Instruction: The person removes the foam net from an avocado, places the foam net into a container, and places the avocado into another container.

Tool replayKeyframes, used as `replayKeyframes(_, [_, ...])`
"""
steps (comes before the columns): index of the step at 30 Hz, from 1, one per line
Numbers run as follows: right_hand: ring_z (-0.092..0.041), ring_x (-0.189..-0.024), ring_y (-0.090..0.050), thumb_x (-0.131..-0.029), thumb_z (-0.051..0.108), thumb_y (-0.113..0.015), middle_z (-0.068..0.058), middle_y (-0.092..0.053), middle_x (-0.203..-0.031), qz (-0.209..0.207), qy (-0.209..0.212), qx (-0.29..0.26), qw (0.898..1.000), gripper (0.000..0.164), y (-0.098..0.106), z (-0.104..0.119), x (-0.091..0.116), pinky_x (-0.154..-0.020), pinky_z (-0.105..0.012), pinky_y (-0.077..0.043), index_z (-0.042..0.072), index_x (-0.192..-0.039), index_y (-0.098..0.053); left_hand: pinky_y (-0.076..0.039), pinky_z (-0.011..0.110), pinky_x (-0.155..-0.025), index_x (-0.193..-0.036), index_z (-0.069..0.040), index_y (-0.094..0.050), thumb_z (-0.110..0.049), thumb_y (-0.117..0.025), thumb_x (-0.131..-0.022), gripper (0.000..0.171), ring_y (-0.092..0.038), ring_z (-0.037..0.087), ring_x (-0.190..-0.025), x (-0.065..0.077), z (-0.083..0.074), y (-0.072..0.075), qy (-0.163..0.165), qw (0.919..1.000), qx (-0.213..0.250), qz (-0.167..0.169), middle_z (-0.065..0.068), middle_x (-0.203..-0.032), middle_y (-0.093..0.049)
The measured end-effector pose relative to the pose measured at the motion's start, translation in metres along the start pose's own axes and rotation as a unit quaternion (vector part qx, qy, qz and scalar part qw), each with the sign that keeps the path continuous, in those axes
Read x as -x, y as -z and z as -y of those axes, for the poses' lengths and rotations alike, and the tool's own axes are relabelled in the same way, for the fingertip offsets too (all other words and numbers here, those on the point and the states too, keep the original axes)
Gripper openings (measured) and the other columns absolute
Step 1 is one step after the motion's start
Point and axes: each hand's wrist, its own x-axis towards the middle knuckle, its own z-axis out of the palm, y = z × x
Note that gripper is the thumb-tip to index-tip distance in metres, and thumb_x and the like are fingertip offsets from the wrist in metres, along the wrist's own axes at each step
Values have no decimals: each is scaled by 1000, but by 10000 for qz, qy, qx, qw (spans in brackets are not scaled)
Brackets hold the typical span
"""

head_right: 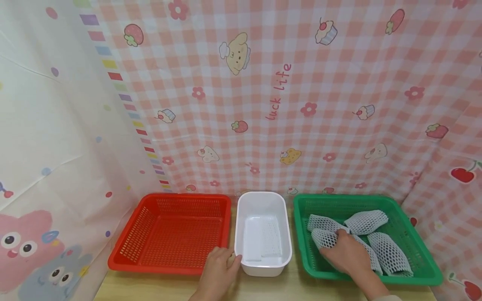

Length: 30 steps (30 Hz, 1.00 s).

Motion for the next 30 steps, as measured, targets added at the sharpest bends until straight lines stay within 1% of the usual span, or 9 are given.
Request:
replayKeyframes(3, [-47,-97,-66,-83,51,-75,-33,-66,-117,2,-26,-86,10000,89,3,3,3,-73,-59,-54,-15,-137,-50,-46,33,-73,-100,-2,-78,-24,-74,-97,23,-51,12,-78,0,0,0,-27,10000,-2,-49,-3,-77,-66])
replayKeyframes(7, [-43,-94,-67,-84,49,-75,-32,-67,-116,45,-21,-222,9997,89,8,7,7,-73,-57,-54,-16,-139,-48,-46,33,-73,-98,-3,-78,-24,-75,-96,22,-50,12,-77,1,-1,-1,-66,9999,-9,-114,-5,-74,-64])
replayKeyframes(11, [-43,-94,-67,-85,49,-74,-35,-64,-123,28,3,-314,9995,90,13,11,12,-73,-56,-54,-16,-141,-46,-46,33,-72,-95,-3,-77,-22,-76,-95,19,-50,12,-76,1,0,-2,-171,9996,-42,-237,-5,-73,-64])
replayKeyframes(14, [-48,-99,-66,-85,48,-74,-38,-60,-129,-130,54,-347,9993,90,16,13,17,-75,-57,-54,-15,-142,-45,-46,33,-72,-94,-4,-77,-22,-76,-95,19,-50,12,-76,0,0,-2,-133,9997,-30,-194,-5,-73,-63])
replayKeyframes(17, [-51,-104,-64,-85,47,-76,-39,-58,-133,-348,138,-390,9985,89,18,16,23,-77,-59,-54,-14,-142,-46,-45,32,-73,-97,-4,-78,-23,-75,-96,20,-50,12,-77,-1,-1,-1,-16,10000,21,-55,-6,-73,-62])
replayKeyframes(19, [-52,-106,-64,-85,47,-77,-39,-57,-134,-480,195,-428,9977,88,19,17,27,-78,-59,-54,-13,-142,-47,-45,32,-73,-98,-4,-78,-24,-74,-97,20,-49,11,-78,-1,-1,-1,49,10000,53,23,-7,-73,-61])
replayKeyframes(23, [-52,-109,-63,-85,50,-78,-38,-57,-135,-686,241,-523,9960,88,19,19,35,-81,-60,-53,-10,-142,-48,-44,31,-72,-95,-6,-78,-24,-74,-97,18,-48,11,-77,-2,-1,-1,54,9999,65,66,-9,-72,-60])
replayKeyframes(26, [-52,-111,-62,-85,53,-79,-37,-57,-136,-808,231,-595,9947,90,19,21,40,-83,-61,-52,-9,-144,-48,-43,30,-70,-88,-8,-76,-23,-75,-96,17,-49,10,-75,-1,-1,-2,-121,9998,65,-141,-10,-68,-57])
replayKeyframes(30, [-51,-112,-62,-85,56,-79,-37,-56,-136,-924,201,-678,9932,92,19,26,48,-84,-61,-52,-6,-145,-48,-43,30,-69,-85,-8,-75,-20,-76,-95,15,-50,11,-74,1,1,-4,-320,9986,44,-413,-8,-69,-59])
